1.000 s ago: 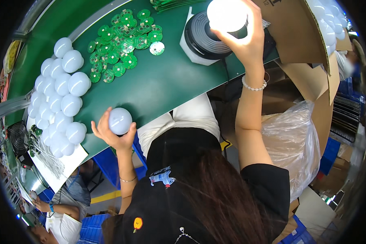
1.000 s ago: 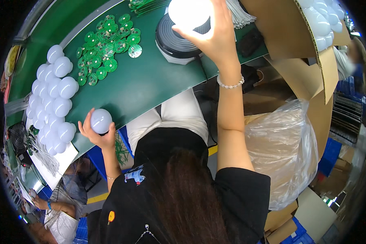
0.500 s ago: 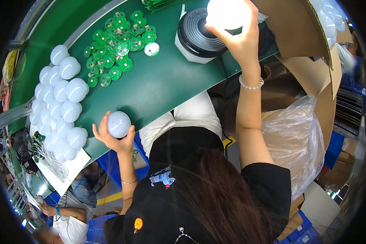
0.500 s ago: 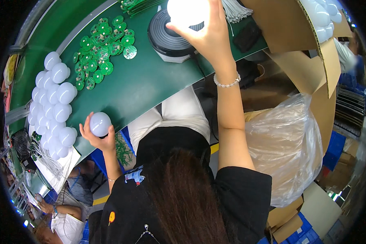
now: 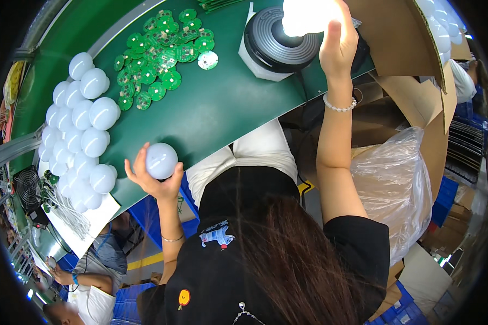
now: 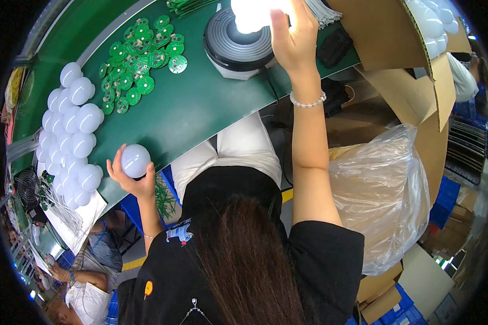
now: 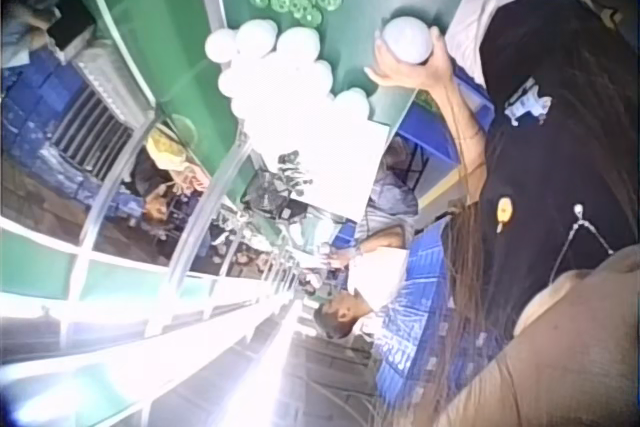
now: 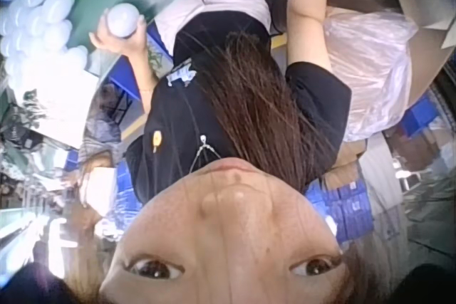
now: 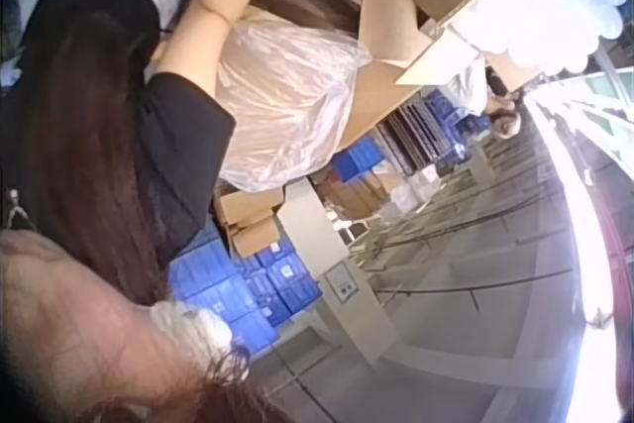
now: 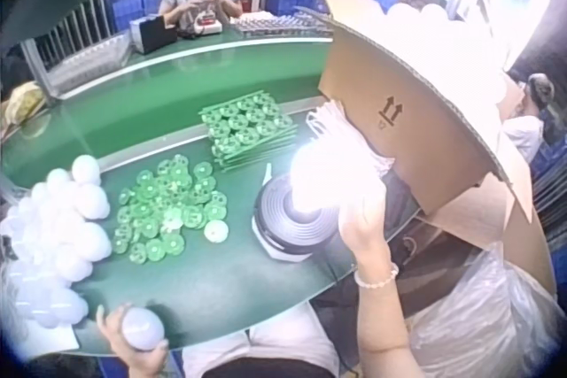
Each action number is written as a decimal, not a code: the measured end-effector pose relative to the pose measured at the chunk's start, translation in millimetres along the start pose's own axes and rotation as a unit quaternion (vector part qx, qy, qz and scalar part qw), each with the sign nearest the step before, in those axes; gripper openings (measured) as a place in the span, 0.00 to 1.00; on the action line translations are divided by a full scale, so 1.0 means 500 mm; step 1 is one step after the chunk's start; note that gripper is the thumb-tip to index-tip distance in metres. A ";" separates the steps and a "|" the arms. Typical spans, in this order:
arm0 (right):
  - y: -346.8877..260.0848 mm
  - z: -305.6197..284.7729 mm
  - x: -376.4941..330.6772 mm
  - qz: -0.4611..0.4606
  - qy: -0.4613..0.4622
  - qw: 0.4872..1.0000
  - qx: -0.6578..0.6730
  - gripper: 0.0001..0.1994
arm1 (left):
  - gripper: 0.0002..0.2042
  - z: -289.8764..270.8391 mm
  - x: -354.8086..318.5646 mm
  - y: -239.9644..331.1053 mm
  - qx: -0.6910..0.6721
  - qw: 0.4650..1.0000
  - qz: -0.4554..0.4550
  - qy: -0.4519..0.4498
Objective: Testing LED light bulb globes by placing them on a testing base to check for illumination and then sorting them.
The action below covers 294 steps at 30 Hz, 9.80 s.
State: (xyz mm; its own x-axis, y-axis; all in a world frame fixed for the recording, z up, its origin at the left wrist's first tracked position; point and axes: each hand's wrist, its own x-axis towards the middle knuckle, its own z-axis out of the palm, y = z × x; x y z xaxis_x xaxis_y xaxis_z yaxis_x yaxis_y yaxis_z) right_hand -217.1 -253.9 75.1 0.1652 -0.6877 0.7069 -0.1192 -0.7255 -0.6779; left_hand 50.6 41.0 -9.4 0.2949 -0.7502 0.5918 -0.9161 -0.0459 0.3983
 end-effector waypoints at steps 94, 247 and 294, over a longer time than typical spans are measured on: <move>-0.085 -0.061 0.018 -0.069 -0.145 0.969 -0.190 0.27 | 0.38 -0.002 0.004 0.005 -0.001 1.000 0.010 -0.010; 0.267 -0.662 0.829 0.228 -0.143 0.740 -0.617 0.23 | 0.35 0.001 0.007 0.030 0.056 0.993 -0.085 0.056; -0.260 0.074 -0.288 0.125 -0.252 0.953 0.108 0.40 | 0.27 0.026 -0.006 0.239 -0.743 0.566 -0.352 -0.066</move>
State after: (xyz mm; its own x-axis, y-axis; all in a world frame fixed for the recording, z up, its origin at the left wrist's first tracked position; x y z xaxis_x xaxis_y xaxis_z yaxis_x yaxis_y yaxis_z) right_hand -189.2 -59.5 54.0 0.6148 -0.6981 0.3670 -0.0214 -0.4800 -0.8770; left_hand -63.4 28.9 27.3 0.3315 -0.9382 -0.0992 0.6838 0.1665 0.7104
